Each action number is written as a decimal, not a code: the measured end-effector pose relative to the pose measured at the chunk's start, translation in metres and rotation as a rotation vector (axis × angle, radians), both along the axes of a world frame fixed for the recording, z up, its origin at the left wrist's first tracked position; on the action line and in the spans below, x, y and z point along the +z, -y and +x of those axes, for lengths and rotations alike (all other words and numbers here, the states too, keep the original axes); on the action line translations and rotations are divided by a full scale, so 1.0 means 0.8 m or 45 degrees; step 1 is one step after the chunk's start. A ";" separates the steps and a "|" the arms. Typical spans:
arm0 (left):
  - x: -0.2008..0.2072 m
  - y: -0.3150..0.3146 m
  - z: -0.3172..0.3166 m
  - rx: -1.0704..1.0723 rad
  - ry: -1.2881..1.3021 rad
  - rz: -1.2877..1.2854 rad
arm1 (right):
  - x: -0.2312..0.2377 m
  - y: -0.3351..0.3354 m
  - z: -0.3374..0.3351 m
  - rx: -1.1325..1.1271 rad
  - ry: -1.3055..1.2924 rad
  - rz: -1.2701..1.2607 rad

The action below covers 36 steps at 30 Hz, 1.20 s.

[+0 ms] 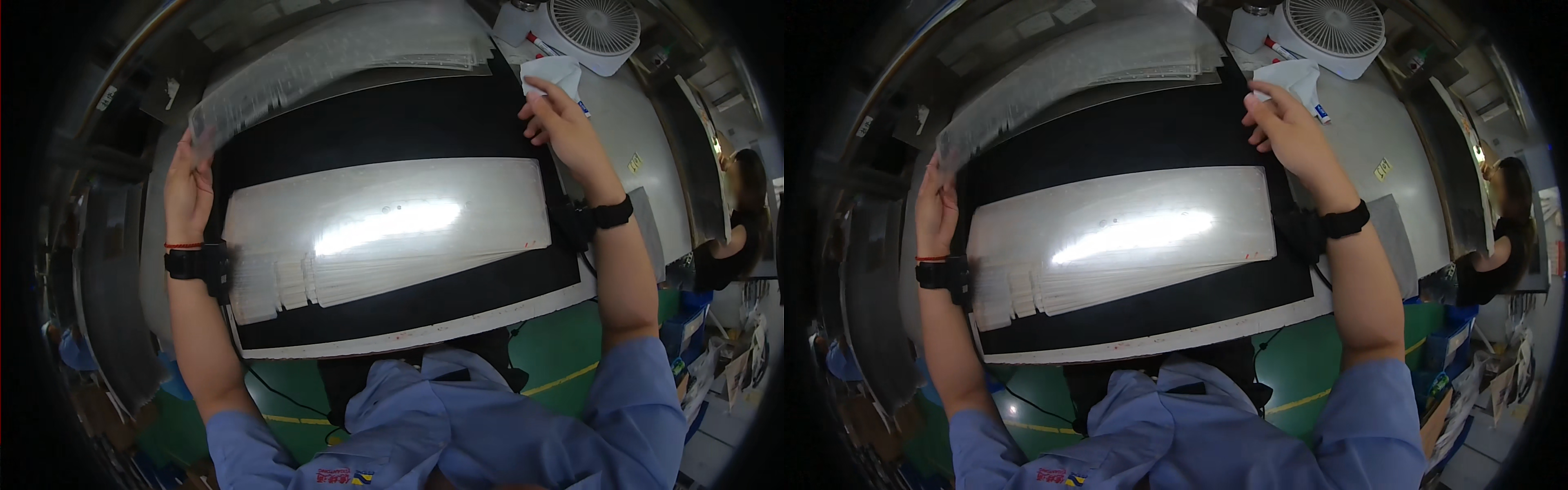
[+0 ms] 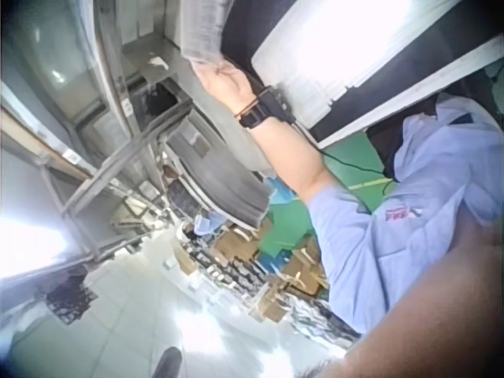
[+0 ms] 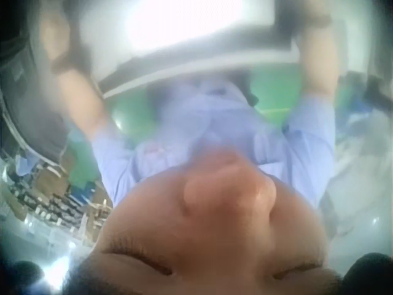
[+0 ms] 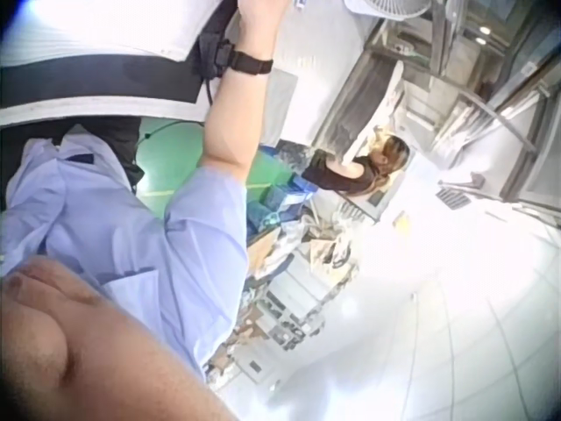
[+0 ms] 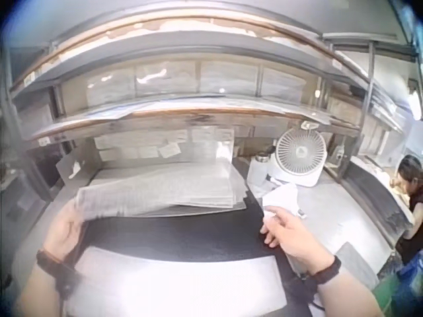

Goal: The recorder is assembling or inspecting clear plastic electronic components with visible circuitry.

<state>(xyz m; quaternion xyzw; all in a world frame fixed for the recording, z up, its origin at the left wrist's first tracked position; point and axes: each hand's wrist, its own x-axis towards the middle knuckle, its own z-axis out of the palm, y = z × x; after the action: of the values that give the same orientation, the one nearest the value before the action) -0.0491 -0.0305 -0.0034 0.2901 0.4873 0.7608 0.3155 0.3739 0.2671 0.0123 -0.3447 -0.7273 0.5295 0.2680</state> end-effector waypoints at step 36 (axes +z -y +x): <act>0.006 0.003 0.004 0.295 -0.508 -0.797 | 0.006 0.008 0.002 0.413 0.324 0.424</act>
<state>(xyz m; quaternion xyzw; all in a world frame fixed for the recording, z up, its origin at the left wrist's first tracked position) -0.0463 -0.0325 0.0011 0.2651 0.7772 0.5346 0.1998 0.3755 0.2606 0.0175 -0.2385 -0.8780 0.3910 0.1391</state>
